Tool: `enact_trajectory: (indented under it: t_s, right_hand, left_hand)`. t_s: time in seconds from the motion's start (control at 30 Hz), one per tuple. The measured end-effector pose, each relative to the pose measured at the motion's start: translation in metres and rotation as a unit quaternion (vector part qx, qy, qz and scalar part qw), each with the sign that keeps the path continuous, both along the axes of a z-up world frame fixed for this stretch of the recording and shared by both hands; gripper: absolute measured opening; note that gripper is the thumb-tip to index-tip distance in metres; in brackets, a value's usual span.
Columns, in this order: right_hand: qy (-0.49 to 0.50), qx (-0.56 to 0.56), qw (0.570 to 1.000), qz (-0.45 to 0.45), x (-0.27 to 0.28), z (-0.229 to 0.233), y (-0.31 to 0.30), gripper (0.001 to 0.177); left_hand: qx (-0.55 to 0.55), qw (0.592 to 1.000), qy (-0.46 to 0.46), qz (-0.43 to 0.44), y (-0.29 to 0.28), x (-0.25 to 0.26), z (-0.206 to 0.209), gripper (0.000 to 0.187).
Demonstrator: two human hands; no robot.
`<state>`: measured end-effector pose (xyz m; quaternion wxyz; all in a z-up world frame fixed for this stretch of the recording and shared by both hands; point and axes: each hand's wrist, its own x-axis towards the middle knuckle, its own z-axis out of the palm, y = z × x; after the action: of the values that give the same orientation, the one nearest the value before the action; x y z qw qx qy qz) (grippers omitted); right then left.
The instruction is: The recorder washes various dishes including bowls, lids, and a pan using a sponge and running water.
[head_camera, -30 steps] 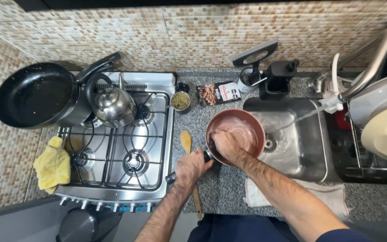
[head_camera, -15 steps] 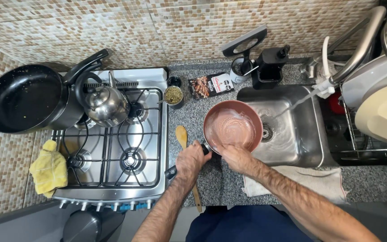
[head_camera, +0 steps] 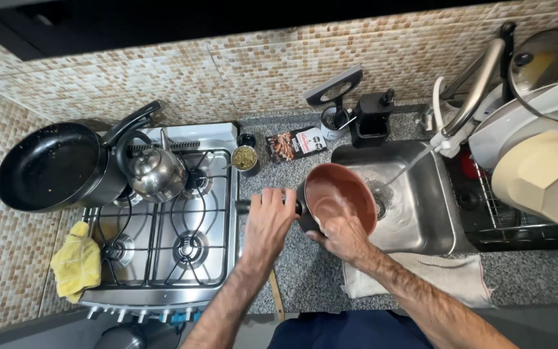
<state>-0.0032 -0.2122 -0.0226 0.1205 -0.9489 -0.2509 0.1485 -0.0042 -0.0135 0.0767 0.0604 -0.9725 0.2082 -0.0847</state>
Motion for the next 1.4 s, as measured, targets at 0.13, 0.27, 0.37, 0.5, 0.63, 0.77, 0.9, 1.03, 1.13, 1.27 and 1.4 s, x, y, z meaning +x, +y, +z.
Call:
enact_trajectory:
  t_s: [0.13,0.27,0.37,0.5,0.63,0.77,0.9,1.03,1.13,1.27,1.4]
  right_hand:
    - [0.014,0.291,0.949,-0.117,0.002,0.046,-0.017,0.035]
    - [0.068,0.354,0.922,-0.138,-0.002,0.063,-0.027,0.053]
    - [0.078,0.391,0.909,-0.120,-0.004,0.061,-0.028,0.071]
    - [0.223,0.449,0.862,-0.065,-0.016,0.062,-0.036,0.072]
    - [0.060,0.265,0.960,0.068,-0.006,0.044,-0.067,0.071]
    - [-0.264,-0.046,0.933,0.239,0.038,0.049,-0.096,0.088]
    - [-0.031,0.096,0.979,0.175,0.000,0.074,-0.075,0.090]
    - [0.111,0.214,0.961,0.138,-0.028,0.054,-0.064,0.065]
    - [0.179,0.436,0.878,0.087,-0.017,0.049,-0.069,0.074]
    - [-0.141,0.215,0.936,0.238,0.046,0.038,-0.094,0.040]
    - [-0.089,0.245,0.958,0.117,0.029,0.046,-0.086,0.042]
  left_hand:
    - [-0.152,0.946,-0.282,-0.054,-0.004,-0.014,0.000,0.052]
    - [-0.640,0.757,-0.121,0.056,-0.056,0.009,0.007,0.055]
    - [-0.776,0.629,0.003,0.041,-0.082,0.043,-0.037,0.039]
    - [-0.809,0.581,0.021,0.086,-0.095,0.055,-0.038,0.054]
    - [-0.811,0.584,0.013,-0.018,-0.083,0.051,0.004,0.053]
    - [-0.815,0.551,0.160,-0.085,-0.081,0.044,0.033,0.051]
    - [-0.735,0.670,0.093,-0.051,-0.090,0.033,0.043,0.052]
    - [-0.726,0.678,0.116,0.007,-0.089,0.030,0.035,0.050]
    - [-0.723,0.680,0.108,-0.050,-0.086,0.028,0.052,0.053]
    - [-0.696,0.697,0.153,-0.086,-0.082,0.027,0.068,0.054]
    - [-0.721,0.669,0.147,-0.105,-0.085,0.022,0.084,0.057]
